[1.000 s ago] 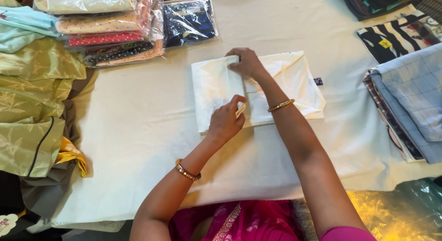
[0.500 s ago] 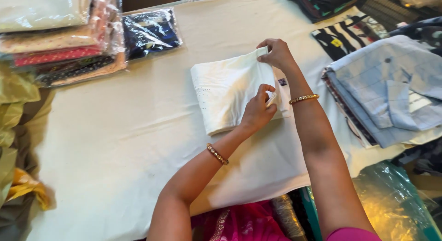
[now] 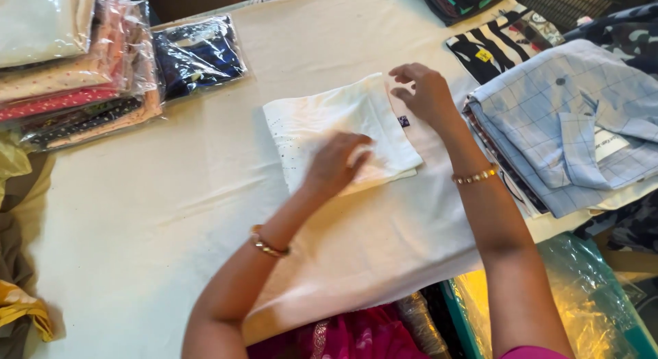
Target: The person folds a white t-shirt with eyelet details on a white table, places it into a clear plastic bag, and then folds a black t-shirt with a logo. The person handles the garments by hand, smoothing and aligning them before packaging.
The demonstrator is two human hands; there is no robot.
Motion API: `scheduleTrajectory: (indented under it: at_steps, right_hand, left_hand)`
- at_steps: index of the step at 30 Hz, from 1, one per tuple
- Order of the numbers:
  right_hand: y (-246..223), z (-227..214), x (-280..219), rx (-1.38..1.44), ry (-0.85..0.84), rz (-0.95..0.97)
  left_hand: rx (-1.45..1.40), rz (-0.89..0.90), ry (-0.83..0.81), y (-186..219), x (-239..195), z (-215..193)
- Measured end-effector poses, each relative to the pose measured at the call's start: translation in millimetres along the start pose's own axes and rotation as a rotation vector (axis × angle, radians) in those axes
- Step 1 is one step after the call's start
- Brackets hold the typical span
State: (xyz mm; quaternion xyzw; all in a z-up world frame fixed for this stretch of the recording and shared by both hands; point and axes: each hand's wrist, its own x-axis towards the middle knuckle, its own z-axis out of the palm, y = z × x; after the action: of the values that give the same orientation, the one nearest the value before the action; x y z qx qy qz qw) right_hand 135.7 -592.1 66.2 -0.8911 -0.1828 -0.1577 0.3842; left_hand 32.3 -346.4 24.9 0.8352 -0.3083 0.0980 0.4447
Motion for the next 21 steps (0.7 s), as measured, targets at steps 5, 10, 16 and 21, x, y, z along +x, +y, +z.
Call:
scheduleTrajectory:
  at_steps: [5, 10, 16, 21]
  right_hand:
    - [-1.2, 24.7, -38.7, -0.346, -0.328, -0.12]
    - [-24.5, 29.1, -43.5, -0.541, -0.604, 0.003]
    - [-29.6, 16.7, -71.1, -0.602, -0.569, 0.079]
    - [-50.7, 14.7, -119.9, -0.653, -0.394, 0.162]
  left_hand:
    - [0.687, -0.116, -0.249, -28.4, -18.2, -45.2]
    - [0.702, -0.249, -0.422, -27.5, -11.9, -52.1]
    - [0.667, -0.278, -0.396, -47.2, 11.8, -56.9]
    - [0.445, -0.149, 0.006, -101.9, 79.0, -23.3]
